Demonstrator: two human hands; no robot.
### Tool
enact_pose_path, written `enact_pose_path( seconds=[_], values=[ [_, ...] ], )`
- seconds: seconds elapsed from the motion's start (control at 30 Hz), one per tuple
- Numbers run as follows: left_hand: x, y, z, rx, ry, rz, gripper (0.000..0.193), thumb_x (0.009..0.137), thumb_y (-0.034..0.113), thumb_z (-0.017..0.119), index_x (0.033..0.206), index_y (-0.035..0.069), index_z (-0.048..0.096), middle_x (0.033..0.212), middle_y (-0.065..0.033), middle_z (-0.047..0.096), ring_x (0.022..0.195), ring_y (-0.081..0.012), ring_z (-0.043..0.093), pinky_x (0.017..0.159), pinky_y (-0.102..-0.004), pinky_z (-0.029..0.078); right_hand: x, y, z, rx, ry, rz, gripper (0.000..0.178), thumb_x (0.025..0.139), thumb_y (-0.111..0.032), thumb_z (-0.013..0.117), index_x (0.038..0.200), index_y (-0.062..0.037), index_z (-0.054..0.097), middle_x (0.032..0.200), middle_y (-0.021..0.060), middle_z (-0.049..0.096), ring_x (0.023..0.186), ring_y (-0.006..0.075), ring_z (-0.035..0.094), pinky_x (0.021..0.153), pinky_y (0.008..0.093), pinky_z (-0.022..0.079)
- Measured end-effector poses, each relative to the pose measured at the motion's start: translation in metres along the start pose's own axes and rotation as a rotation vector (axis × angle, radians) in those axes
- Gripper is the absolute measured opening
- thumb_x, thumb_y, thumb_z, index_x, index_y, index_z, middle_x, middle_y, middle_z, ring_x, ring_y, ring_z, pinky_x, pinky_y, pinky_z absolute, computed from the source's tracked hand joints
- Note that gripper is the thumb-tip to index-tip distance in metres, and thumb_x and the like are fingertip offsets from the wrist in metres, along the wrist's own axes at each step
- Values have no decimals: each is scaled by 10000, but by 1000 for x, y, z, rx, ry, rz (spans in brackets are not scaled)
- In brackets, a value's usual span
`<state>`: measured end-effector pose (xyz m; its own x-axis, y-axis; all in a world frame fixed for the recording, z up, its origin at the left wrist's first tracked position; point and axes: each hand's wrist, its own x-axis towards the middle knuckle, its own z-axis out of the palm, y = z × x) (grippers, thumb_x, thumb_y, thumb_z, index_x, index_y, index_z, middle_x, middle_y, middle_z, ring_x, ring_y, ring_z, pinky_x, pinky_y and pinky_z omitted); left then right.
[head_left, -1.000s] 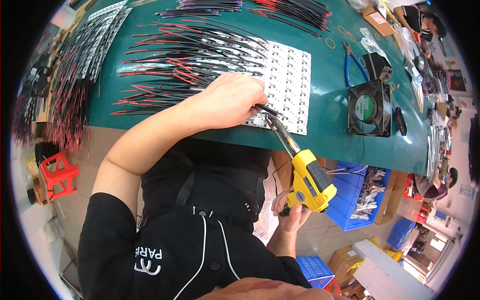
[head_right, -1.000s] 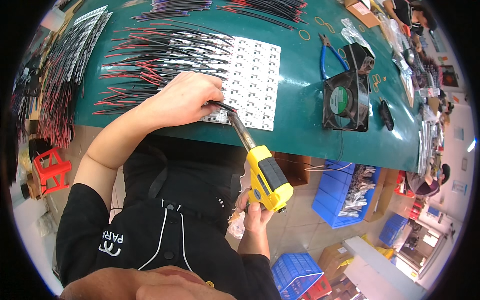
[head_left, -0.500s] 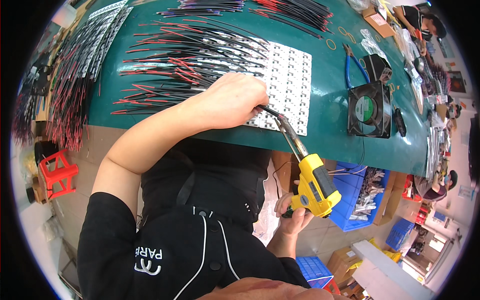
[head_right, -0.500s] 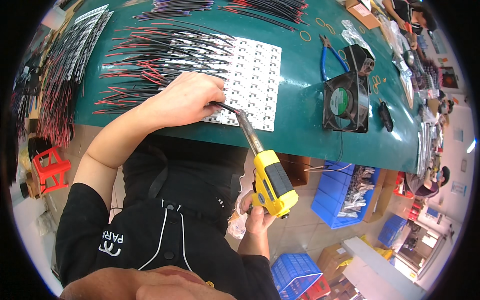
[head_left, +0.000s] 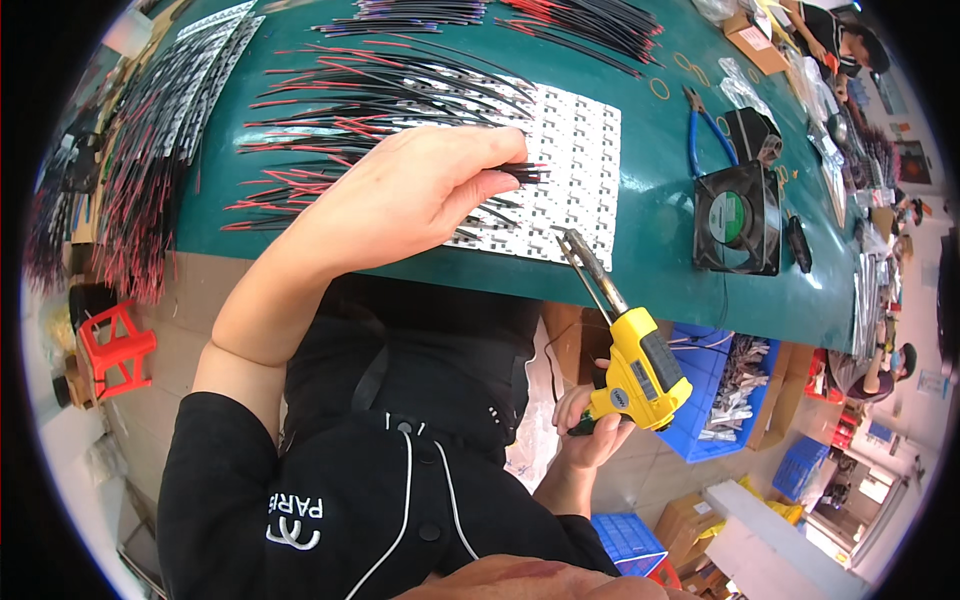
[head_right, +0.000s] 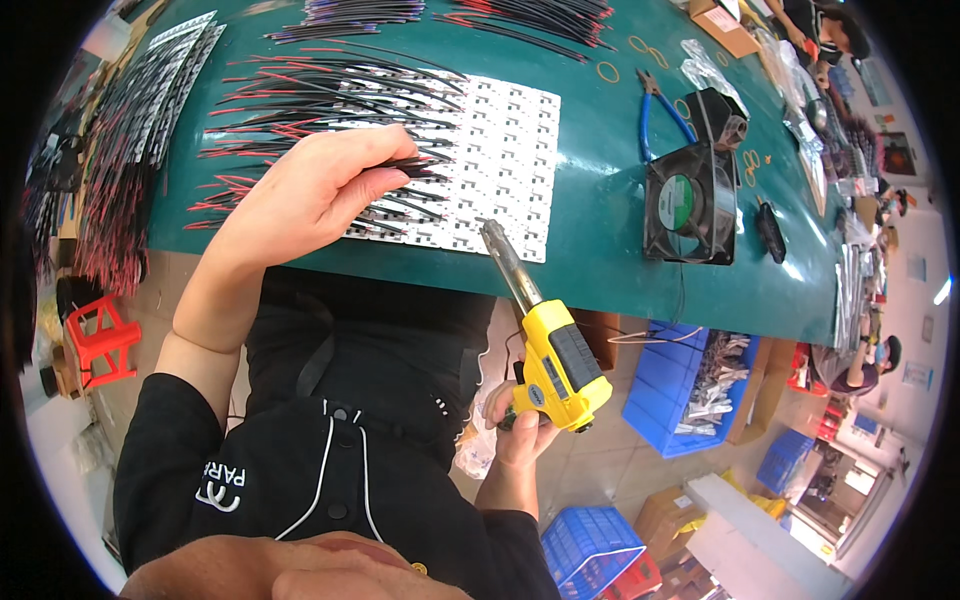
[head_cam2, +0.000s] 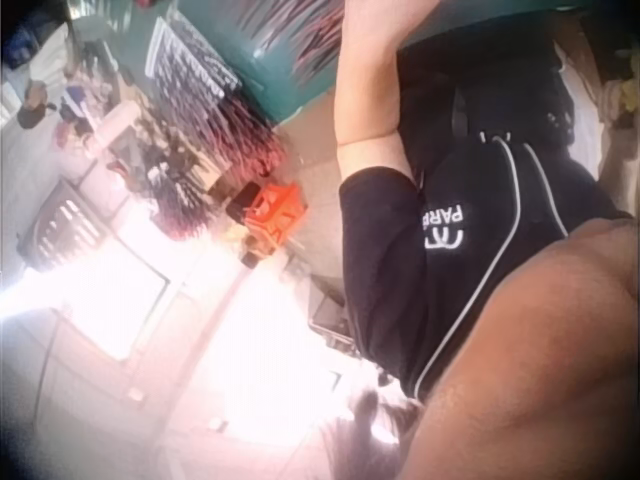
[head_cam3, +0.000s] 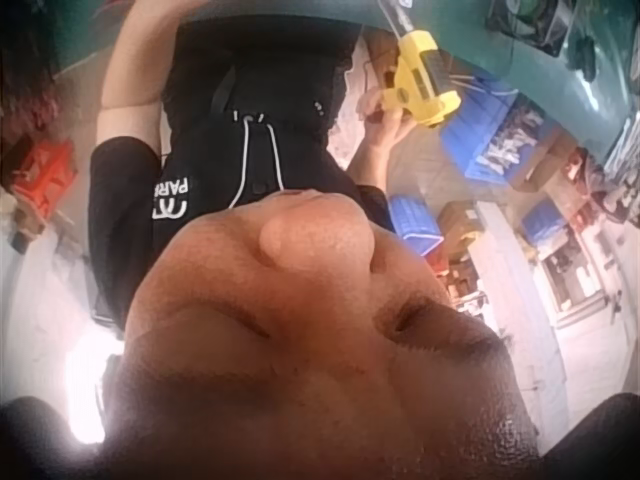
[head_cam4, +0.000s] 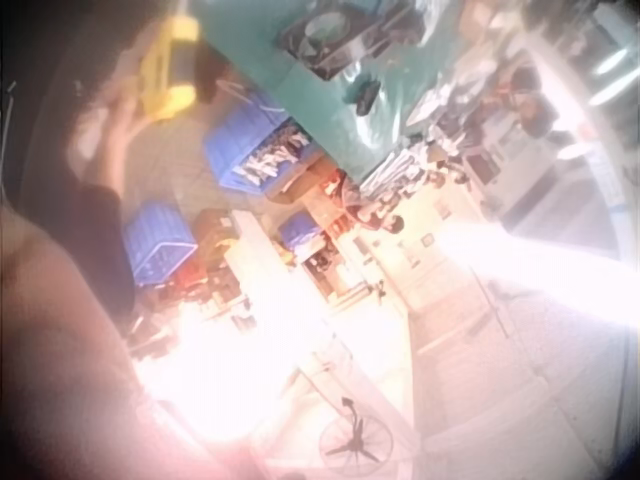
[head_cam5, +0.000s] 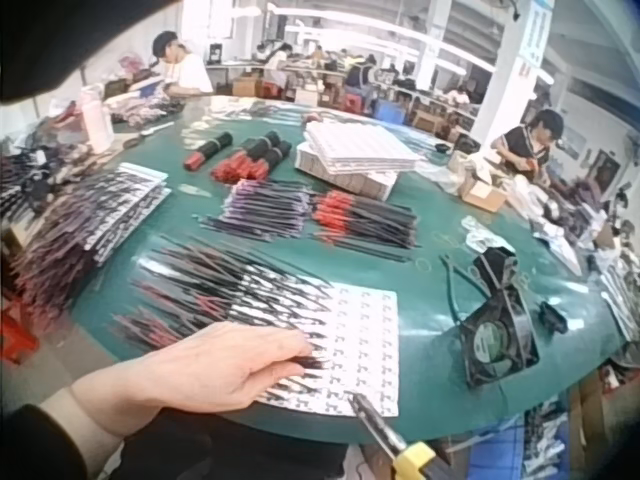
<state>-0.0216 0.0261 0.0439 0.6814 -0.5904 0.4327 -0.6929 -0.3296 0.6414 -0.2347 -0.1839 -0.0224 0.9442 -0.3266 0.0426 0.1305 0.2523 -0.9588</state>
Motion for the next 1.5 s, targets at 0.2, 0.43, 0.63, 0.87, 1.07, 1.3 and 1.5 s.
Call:
enact_pose_path(
  seconds=[0.2,0.43,0.63,0.87,1.07,1.3,1.5],
  values=[
    [-8,2,10,-101,-44,-199,129,775,43,618,882,5,558,581,-68,504,490,-129,438,467,-268,354,-1,-1,2,-1,-5,-17,694,881,-435,538,1171,155,317,497,48,426,353,126,418,345,228,368],
    [-15,-10,40,-79,-75,-214,145,707,84,703,782,-12,623,698,-118,604,651,-294,584,597,-351,448,-4,-3,2,-5,-2,-19,684,886,-423,530,1178,159,317,495,48,424,356,125,421,349,229,375],
    [-17,-12,46,-34,-73,-182,154,705,92,701,797,-12,634,721,-134,594,688,-311,581,616,-358,450,-9,0,-1,-4,22,-12,690,893,-411,524,1201,166,305,498,45,429,364,121,427,361,229,384],
    [-17,-7,47,-18,-103,-239,145,706,89,683,769,-20,612,699,-131,580,684,-313,579,609,-377,443,-8,-4,-2,-8,-36,25,692,889,-412,533,1203,162,307,506,48,441,368,125,433,369,229,384],
    [-11,-1,47,57,-185,-333,147,671,109,628,672,-17,552,675,-137,562,649,-325,567,581,-389,429,-14,-2,-8,4,-37,50,584,877,-407,560,1095,104,379,517,54,446,378,130,437,372,229,372],
    [-8,-2,47,55,-209,-350,145,655,98,609,664,-28,537,666,-142,567,644,-323,575,580,-391,440,-14,-2,-10,-3,-76,78,523,873,-386,573,1060,70,400,545,72,459,397,141,443,384,239,377],
    [-6,-1,46,61,-230,-360,149,654,101,610,664,-28,538,670,-139,575,653,-318,585,591,-386,449,-15,-3,-10,-3,-65,106,514,871,-376,579,1060,69,403,547,77,460,403,145,446,387,245,378]
  ],
)
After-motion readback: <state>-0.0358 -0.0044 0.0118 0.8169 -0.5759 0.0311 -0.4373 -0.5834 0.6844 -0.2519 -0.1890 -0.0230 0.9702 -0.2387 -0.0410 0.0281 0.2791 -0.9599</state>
